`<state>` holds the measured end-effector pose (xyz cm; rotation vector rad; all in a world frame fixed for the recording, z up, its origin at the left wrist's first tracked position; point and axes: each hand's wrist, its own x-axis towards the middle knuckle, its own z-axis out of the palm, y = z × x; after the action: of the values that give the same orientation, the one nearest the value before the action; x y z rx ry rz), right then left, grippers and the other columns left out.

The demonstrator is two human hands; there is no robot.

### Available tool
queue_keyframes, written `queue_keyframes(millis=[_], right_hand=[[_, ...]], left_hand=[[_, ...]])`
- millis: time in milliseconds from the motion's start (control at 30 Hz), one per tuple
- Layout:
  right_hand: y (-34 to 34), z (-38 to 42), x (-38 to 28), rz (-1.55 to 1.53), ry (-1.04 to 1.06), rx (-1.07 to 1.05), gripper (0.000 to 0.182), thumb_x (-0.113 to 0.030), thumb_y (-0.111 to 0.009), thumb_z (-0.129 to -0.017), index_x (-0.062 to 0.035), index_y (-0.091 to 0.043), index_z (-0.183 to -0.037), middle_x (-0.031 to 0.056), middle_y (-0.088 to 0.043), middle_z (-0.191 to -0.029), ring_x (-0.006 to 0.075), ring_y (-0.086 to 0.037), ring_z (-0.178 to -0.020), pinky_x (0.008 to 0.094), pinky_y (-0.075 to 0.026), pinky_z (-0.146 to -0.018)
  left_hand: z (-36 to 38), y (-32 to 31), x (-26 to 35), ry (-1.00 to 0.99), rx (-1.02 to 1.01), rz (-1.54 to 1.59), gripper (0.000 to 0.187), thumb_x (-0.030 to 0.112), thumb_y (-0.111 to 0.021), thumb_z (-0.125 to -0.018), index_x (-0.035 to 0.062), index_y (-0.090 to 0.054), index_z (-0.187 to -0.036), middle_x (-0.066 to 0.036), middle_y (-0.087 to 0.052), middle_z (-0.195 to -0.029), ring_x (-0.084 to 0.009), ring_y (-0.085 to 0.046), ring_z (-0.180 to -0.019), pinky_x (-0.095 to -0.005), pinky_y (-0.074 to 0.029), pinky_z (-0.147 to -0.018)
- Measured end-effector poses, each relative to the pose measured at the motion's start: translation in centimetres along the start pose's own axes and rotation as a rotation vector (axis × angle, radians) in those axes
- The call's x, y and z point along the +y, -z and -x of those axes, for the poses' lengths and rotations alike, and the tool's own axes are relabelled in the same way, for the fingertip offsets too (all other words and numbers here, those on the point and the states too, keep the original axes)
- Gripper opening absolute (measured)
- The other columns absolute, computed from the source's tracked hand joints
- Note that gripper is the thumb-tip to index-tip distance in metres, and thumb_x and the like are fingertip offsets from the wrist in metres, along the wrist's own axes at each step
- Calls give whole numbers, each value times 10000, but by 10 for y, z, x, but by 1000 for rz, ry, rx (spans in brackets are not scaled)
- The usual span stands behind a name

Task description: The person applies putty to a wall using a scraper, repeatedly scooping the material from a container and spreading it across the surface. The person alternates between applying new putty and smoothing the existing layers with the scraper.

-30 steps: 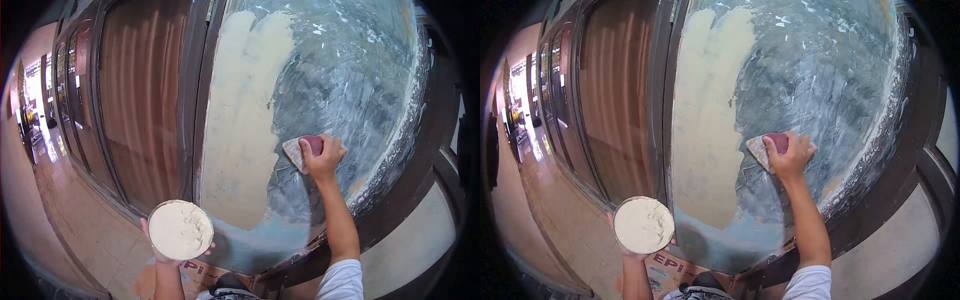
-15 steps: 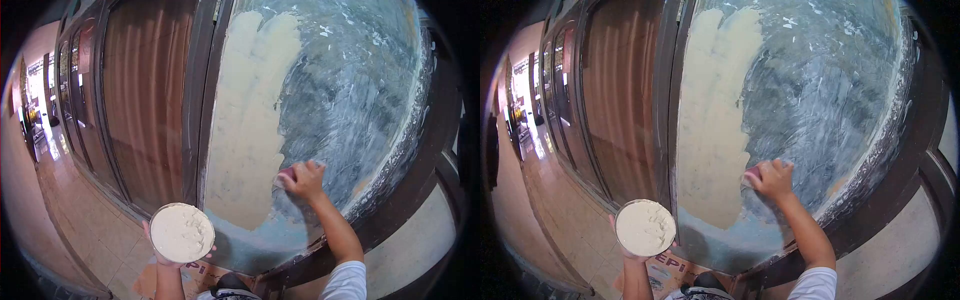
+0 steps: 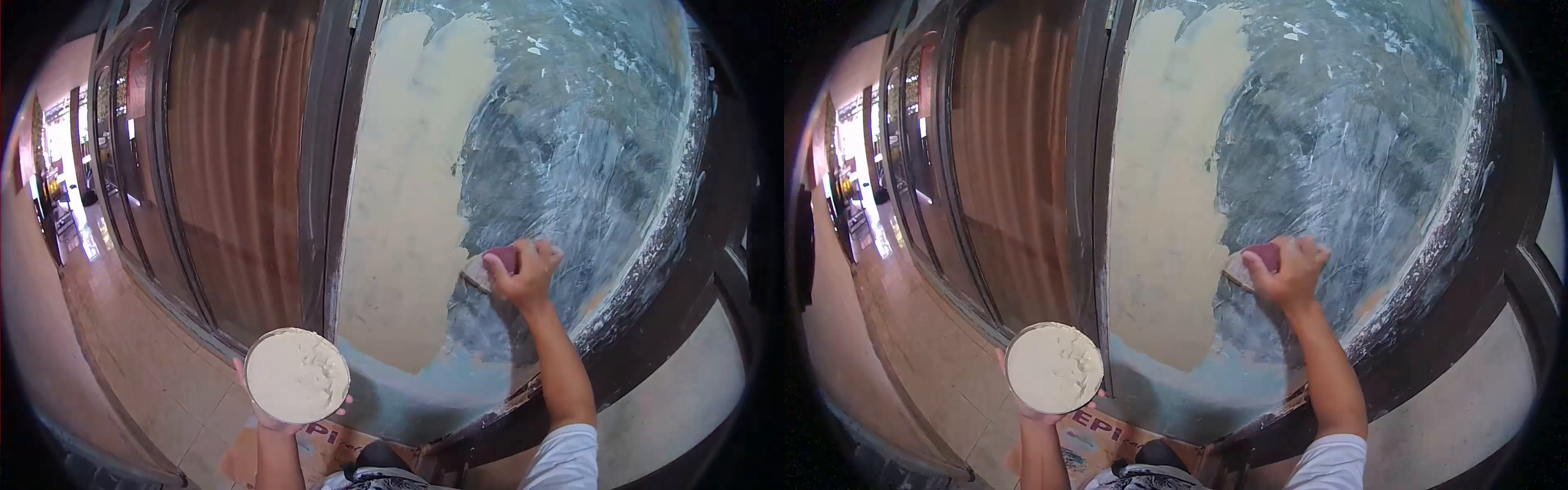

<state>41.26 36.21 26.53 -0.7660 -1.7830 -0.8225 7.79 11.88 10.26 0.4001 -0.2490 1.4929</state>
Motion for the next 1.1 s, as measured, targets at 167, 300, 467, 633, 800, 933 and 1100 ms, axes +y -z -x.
queue_keyframes(millis=[167,300,467,633,800,933,1100], right_hand=[[-14,6,-7,49,151,-85,347,-470,-805,-793,-150,-672,-779,-6,-582,-741,256,-535,-811,431,-317,-796],[-7,-21,8,72,-88,254,355,-502,-784,-815,-161,-687,-829,-26,-566,-736,246,-530,-805,439,-307,-798],[-26,23,-7,81,392,-194,378,-516,-792,-803,-155,-685,-835,-21,-596,-760,248,-533,-806,438,-302,-815],[0,-26,0,94,-27,132,363,-467,-819,-781,-138,-674,-831,20,-589,-765,254,-523,-816,436,-306,-850],[-22,25,-10,61,397,-186,371,-485,-808,-786,-143,-668,-814,22,-583,-776,251,-520,-796,437,-308,-817],[-8,-24,7,111,-95,263,347,-478,-802,-794,-156,-672,-809,0,-580,-770,252,-507,-786,435,-303,-794],[-16,24,-8,-20,229,-140,390,-521,-814,-755,-158,-692,-824,4,-601,-784,245,-523,-818,423,-316,-812]], left_hand=[[-5,-2,-1,-9,-10,2,1250,995,-344,-743,69,-285,-1580,-397,-408,-1461,-728,-510,-1108,-793,-496,-850],[-6,-2,-5,-13,6,51,1251,997,-342,-739,76,-284,-1583,-401,-403,-1461,-739,-500,-1106,-806,-485,-853],[-8,-4,-2,-34,18,48,1245,994,-356,-739,83,-284,-1585,-400,-405,-1459,-743,-498,-1103,-809,-485,-847],[-10,12,0,-26,17,-4,1255,995,-363,-735,75,-283,-1584,-394,-407,-1464,-746,-496,-1107,-811,-484,-845],[-6,6,-3,-20,42,34,1245,988,-353,-749,70,-276,-1586,-394,-406,-1468,-744,-493,-1118,-814,-483,-844],[-7,11,-5,-19,74,6,1237,987,-346,-752,68,-290,-1577,-390,-420,-1456,-736,-509,-1100,-806,-497,-825],[-8,4,-7,-25,78,16,1220,988,-336,-754,90,-298,-1578,-379,-424,-1462,-730,-516,-1095,-802,-501,-819]])
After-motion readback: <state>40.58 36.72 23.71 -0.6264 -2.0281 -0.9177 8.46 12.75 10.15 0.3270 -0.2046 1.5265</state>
